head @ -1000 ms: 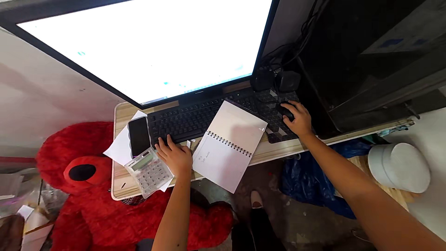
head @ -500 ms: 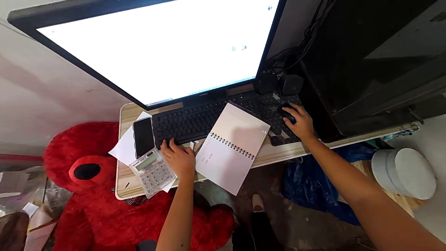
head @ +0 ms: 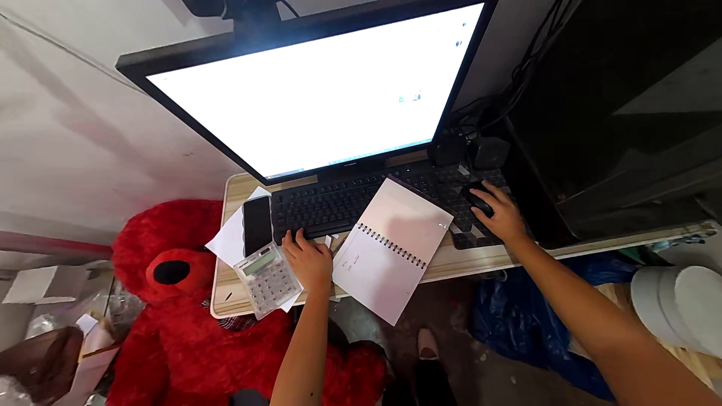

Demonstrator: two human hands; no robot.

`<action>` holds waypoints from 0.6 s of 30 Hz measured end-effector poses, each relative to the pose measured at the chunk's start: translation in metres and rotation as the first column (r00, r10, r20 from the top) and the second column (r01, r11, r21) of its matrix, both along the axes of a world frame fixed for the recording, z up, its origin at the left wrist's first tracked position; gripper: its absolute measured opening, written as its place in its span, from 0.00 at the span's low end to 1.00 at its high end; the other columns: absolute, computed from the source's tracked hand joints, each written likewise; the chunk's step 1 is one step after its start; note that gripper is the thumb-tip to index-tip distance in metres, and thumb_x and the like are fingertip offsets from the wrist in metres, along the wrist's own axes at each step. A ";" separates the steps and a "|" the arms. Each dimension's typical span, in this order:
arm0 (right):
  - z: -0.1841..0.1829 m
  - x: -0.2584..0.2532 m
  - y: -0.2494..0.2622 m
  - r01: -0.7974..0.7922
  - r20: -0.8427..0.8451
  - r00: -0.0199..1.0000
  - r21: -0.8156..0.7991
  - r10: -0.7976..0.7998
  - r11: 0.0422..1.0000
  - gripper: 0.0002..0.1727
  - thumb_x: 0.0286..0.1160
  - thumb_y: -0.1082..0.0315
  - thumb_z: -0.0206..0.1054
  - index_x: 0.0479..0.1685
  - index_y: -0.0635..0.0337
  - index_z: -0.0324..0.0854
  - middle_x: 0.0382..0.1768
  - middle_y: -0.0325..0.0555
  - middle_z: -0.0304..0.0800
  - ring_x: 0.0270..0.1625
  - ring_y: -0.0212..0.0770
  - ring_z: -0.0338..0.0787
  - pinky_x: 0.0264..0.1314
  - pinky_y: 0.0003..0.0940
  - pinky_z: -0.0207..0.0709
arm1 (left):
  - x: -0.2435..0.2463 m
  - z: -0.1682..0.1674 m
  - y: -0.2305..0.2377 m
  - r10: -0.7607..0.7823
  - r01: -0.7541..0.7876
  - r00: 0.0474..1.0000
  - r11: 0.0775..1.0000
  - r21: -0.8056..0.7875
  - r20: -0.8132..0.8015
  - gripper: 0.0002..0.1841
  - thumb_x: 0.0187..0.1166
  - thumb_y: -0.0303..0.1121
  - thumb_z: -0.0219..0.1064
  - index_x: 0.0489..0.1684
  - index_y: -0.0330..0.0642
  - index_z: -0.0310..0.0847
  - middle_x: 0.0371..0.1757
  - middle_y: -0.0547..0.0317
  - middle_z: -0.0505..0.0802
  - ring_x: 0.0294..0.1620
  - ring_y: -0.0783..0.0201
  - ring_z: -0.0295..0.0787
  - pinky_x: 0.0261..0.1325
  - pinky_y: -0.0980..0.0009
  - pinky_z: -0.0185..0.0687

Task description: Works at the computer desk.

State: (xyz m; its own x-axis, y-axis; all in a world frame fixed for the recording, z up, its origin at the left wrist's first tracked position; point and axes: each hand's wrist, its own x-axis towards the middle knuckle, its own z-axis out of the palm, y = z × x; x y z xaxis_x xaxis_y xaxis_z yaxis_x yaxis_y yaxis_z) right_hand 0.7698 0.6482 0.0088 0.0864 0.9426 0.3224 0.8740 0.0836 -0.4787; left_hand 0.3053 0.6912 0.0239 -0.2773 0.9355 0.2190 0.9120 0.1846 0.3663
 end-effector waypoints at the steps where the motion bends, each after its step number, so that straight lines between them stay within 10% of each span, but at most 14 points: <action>1: 0.000 0.000 0.000 -0.003 -0.002 1.000 -0.003 0.003 1.000 0.25 0.79 0.61 0.71 0.76 0.53 0.81 0.84 0.61 0.71 0.82 0.65 0.75 0.79 0.64 0.71 | 0.000 0.000 0.000 -0.005 0.005 1.000 1.000 0.001 0.005 0.29 0.77 0.34 0.61 0.80 0.33 0.71 0.87 0.28 0.65 0.88 0.32 0.59 0.84 0.44 0.60; 18: -0.001 0.000 0.003 0.010 0.006 1.000 -0.013 -0.010 1.000 0.25 0.79 0.62 0.71 0.75 0.54 0.82 0.83 0.61 0.71 0.83 0.65 0.74 0.80 0.63 0.70 | 0.002 0.002 0.000 0.047 -0.046 0.999 0.999 -0.019 0.018 0.31 0.75 0.35 0.64 0.81 0.35 0.70 0.89 0.27 0.59 0.89 0.31 0.56 0.83 0.44 0.62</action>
